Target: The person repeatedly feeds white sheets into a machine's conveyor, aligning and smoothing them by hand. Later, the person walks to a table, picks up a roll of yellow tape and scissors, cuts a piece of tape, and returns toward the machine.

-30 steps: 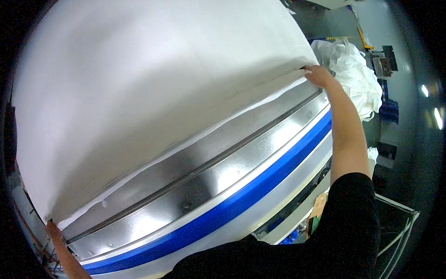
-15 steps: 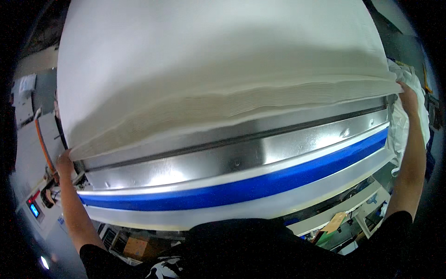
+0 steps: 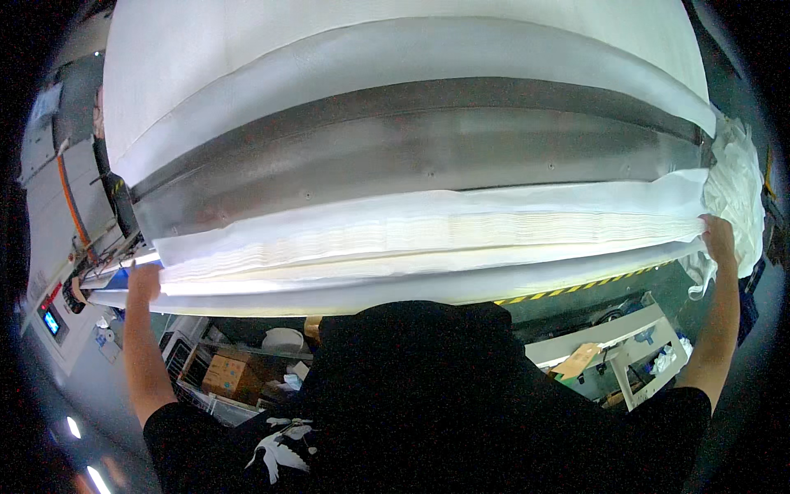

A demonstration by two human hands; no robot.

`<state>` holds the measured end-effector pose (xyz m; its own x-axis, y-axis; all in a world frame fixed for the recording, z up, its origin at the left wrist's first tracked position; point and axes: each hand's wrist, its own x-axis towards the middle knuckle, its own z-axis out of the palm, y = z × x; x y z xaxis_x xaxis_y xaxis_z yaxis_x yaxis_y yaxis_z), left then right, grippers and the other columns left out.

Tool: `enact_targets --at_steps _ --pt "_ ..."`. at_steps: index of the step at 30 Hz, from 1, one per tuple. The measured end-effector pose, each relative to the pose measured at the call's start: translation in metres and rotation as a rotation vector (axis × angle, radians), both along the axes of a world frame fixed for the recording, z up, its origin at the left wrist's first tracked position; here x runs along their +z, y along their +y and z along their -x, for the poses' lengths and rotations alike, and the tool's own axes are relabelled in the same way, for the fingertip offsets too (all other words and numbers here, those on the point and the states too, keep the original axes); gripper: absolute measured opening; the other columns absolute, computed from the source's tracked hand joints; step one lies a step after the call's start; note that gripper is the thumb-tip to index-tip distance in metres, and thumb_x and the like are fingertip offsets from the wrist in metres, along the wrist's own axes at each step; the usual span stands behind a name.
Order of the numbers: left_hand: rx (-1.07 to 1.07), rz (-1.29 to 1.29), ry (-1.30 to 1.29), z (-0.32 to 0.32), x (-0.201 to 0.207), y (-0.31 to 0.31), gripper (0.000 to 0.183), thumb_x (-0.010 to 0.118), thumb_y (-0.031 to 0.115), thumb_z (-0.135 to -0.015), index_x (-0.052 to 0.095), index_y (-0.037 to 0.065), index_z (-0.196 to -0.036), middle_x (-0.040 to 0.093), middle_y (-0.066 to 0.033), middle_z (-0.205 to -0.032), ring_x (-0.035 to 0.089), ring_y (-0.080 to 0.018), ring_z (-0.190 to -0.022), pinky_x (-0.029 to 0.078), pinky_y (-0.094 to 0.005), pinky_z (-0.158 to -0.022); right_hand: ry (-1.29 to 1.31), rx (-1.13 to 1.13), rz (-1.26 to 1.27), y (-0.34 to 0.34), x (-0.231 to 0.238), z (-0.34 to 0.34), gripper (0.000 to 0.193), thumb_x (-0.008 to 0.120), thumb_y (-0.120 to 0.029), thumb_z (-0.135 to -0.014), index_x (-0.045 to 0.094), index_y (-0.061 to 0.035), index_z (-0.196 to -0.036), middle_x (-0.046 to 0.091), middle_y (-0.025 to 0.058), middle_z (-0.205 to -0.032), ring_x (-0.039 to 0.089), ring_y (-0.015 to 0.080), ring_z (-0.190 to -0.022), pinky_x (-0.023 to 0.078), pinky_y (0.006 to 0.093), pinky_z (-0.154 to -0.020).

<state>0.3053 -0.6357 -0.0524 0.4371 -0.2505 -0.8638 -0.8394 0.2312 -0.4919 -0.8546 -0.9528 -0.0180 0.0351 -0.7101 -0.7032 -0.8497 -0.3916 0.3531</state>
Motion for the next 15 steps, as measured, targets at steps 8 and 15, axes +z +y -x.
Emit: enact_targets --at_steps 8,15 --pt "0.079 -0.262 -0.015 0.019 -0.051 0.023 0.035 0.051 0.012 -0.082 0.064 0.011 -0.115 0.059 -0.0093 -0.126 0.052 -0.0263 -0.122 0.026 -0.0532 -0.109 0.186 0.179 -0.175 0.051 -0.040 0.011 0.023 0.054 -0.012 -0.083 0.067 -0.0115 -0.102 0.066 0.0107 -0.092 0.061 0.0292 -0.090 0.048 0.0415 -0.082" --pt "0.180 0.000 -0.317 -0.005 -0.055 0.030 0.034 0.047 0.025 -0.091 0.064 0.011 -0.117 0.062 -0.0083 -0.123 0.060 -0.0285 -0.110 0.031 -0.0555 -0.103 0.220 0.157 -0.093 0.063 -0.076 0.077 0.014 0.051 -0.012 -0.083 0.062 -0.0046 -0.084 0.061 0.0173 -0.080 0.058 0.0369 -0.081 0.045 0.0504 -0.071"
